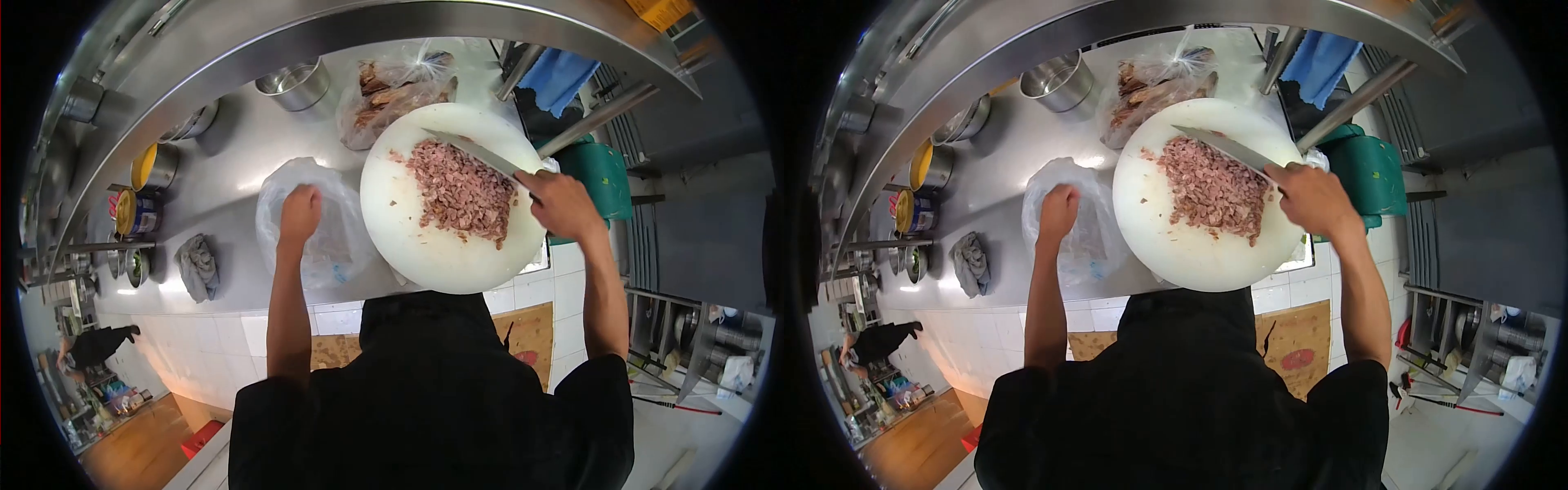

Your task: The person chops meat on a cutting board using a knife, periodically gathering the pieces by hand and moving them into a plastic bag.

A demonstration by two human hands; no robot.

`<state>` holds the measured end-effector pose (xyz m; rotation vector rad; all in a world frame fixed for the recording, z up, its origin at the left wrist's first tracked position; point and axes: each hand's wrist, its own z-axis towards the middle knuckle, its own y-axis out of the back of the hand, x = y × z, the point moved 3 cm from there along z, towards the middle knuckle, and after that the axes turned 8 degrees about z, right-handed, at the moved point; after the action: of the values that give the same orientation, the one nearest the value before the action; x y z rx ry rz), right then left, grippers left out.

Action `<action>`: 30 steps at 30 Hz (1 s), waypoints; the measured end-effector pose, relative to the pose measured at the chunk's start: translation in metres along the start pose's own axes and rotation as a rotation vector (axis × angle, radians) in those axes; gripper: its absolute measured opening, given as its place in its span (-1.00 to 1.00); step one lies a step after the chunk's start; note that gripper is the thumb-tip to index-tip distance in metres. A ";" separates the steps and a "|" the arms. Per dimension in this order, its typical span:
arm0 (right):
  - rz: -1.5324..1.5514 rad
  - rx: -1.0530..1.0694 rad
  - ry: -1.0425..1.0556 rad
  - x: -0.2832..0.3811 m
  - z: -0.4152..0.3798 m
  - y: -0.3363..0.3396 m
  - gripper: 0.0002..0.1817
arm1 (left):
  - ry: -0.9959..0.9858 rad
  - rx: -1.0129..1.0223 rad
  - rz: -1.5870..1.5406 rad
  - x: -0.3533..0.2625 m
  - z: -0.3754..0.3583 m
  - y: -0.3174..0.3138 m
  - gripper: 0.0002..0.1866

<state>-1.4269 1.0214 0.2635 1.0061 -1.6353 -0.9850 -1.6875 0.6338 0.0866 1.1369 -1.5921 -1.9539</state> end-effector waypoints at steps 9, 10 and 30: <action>-0.091 -0.086 -0.203 0.010 -0.028 -0.028 -0.49 | -0.008 0.066 0.307 -0.041 0.022 -0.043 -0.67; -0.067 -0.086 -0.211 0.021 -0.035 -0.029 -0.50 | -0.082 0.030 0.241 -0.028 0.021 -0.051 -0.66; 1.303 -0.248 -0.828 -0.052 -0.217 -0.144 -0.66 | -0.858 -0.030 0.073 -0.324 0.004 -0.049 -0.06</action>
<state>-1.1827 0.9886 0.1639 -0.7787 -2.1739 -0.6066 -1.4857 0.8830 0.1545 0.1789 -1.9153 -2.5709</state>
